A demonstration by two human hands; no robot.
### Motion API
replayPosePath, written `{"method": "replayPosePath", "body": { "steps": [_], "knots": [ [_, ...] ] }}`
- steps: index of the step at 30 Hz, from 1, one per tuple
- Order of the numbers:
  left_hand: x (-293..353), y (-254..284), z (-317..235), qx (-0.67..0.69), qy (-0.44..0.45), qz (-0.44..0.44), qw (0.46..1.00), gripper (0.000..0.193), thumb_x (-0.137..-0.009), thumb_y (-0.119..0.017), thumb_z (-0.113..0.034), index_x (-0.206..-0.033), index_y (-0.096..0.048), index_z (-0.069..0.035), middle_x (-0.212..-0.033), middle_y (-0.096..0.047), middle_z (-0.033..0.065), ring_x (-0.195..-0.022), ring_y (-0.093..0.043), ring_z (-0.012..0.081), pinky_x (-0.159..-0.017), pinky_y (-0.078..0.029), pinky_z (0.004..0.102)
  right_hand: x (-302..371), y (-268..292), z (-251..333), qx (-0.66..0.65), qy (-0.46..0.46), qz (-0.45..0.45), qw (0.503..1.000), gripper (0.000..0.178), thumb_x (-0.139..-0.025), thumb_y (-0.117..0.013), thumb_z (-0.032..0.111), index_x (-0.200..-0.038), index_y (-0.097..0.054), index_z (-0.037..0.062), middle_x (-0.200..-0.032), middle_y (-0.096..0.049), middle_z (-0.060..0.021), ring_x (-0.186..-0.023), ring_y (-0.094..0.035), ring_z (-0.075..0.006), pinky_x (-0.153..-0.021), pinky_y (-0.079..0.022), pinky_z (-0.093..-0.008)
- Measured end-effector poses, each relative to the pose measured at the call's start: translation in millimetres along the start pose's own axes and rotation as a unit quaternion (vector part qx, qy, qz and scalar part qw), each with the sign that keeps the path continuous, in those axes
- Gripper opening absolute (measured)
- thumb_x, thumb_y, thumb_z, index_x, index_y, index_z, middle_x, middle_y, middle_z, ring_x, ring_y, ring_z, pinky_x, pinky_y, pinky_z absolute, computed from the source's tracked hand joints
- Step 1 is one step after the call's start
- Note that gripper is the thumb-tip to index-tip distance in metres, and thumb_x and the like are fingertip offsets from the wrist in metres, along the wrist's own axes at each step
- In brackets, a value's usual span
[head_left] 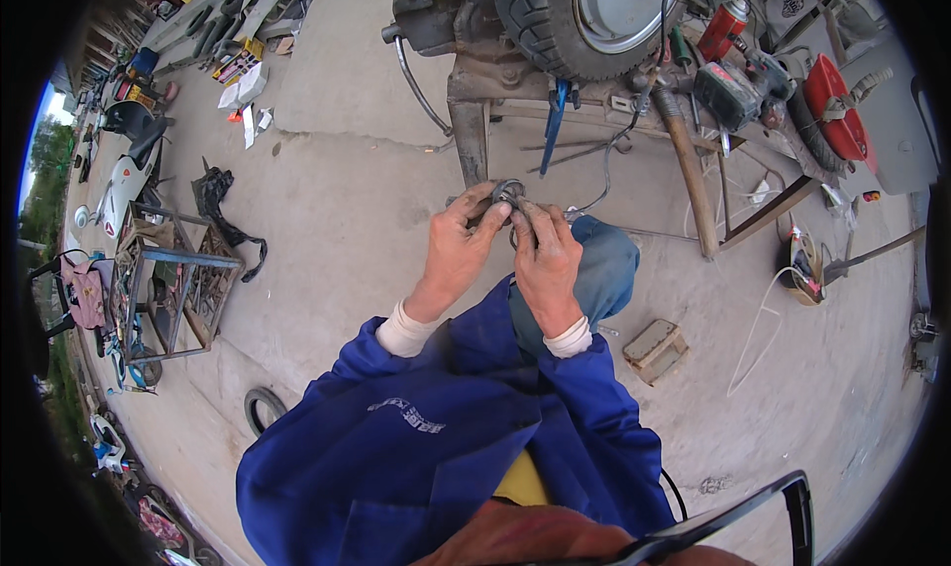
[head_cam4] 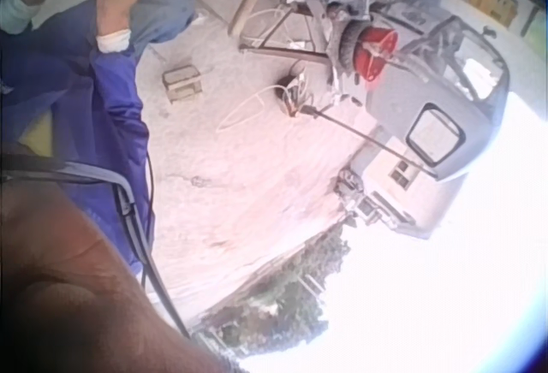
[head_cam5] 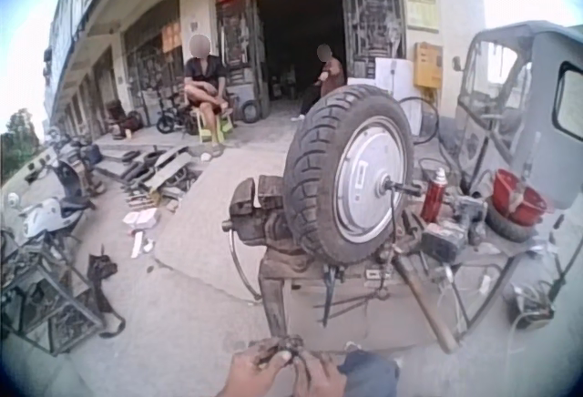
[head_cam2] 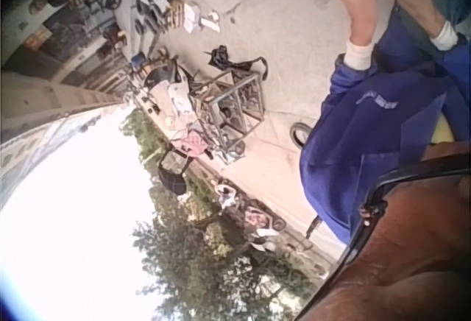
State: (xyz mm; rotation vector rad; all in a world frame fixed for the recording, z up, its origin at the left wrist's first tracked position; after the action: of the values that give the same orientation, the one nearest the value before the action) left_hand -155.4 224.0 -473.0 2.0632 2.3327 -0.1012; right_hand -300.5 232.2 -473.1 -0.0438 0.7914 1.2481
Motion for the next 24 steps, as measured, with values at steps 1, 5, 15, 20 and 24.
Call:
{"method": "replayPosePath", "body": {
  "steps": [1,5,15,20,24],
  "knots": [
    [1.2,-0.7,-1.9,0.013,0.000,-0.011,1.000,0.029,-0.104,-0.073,-0.008,-0.130,-0.070,0.005,-0.106,-0.082,0.0123,-0.100,-0.077,0.0139,-0.084,-0.062,0.0296,-0.7,0.8,3.8,0.025,0.021,0.004,0.999,0.020,-0.096,-0.077,0.000,-0.116,-0.075,0.0010,-0.098,-0.073,-0.0149,-0.075,-0.074,-0.0277,-0.064,-0.058,-0.0375],
    [-4.7,-0.3,-4.7,-0.163,-0.140,-0.049,0.975,0.018,-0.100,-0.076,-0.007,-0.117,-0.075,0.000,-0.096,-0.080,0.0166,-0.079,-0.080,0.0240,-0.068,-0.061,0.0342,-1.9,-4.7,11.0,0.045,0.042,-0.001,0.998,0.021,-0.094,-0.077,-0.002,-0.114,-0.075,0.0009,-0.100,-0.074,-0.0155,-0.077,-0.075,-0.0308,-0.066,-0.060,-0.0393],
    [-4.0,13.3,-14.7,-0.241,-0.183,0.073,0.950,0.028,-0.107,-0.065,-0.010,-0.132,-0.072,0.001,-0.118,-0.078,0.0191,-0.100,-0.078,0.0311,-0.085,-0.062,0.0382,5.6,-13.5,-12.8,-0.206,-0.160,0.100,0.960,0.032,-0.100,-0.071,-0.003,-0.132,-0.071,-0.0004,-0.104,-0.069,-0.0074,-0.078,-0.065,-0.0142,-0.069,-0.054,-0.0296],
    [-2.5,15.5,2.1,-0.103,-0.030,0.065,0.992,0.031,-0.110,-0.064,-0.014,-0.136,-0.068,0.003,-0.124,-0.076,0.0134,-0.111,-0.073,0.0195,-0.098,-0.058,0.0346,4.0,-9.7,-9.7,-0.341,-0.324,0.107,0.876,0.036,-0.104,-0.066,-0.004,-0.139,-0.060,-0.0067,-0.115,-0.073,-0.0127,-0.092,-0.073,-0.0149,-0.077,-0.060,-0.0301],
    [-1.0,14.1,6.3,-0.059,-0.003,0.104,0.993,0.039,-0.107,-0.068,-0.007,-0.144,-0.063,0.005,-0.133,-0.071,0.0130,-0.121,-0.067,0.0198,-0.103,-0.055,0.0337,9.1,-9.2,-16.1,-0.364,-0.341,0.045,0.865,0.023,-0.103,-0.070,0.000,-0.125,-0.066,-0.0065,-0.108,-0.075,-0.0123,-0.086,-0.074,-0.0145,-0.075,-0.061,-0.0302]
  ]
}}
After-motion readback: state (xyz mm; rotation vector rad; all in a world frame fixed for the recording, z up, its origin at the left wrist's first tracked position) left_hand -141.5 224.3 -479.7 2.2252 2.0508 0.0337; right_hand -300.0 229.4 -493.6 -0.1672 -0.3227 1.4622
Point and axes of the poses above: each hand's wrist, its own x-axis away from the middle knuckle, its own y-axis out of the back of the hand, z = x × y, the point moved 4 cm from there along -x, towards the middle knuckle
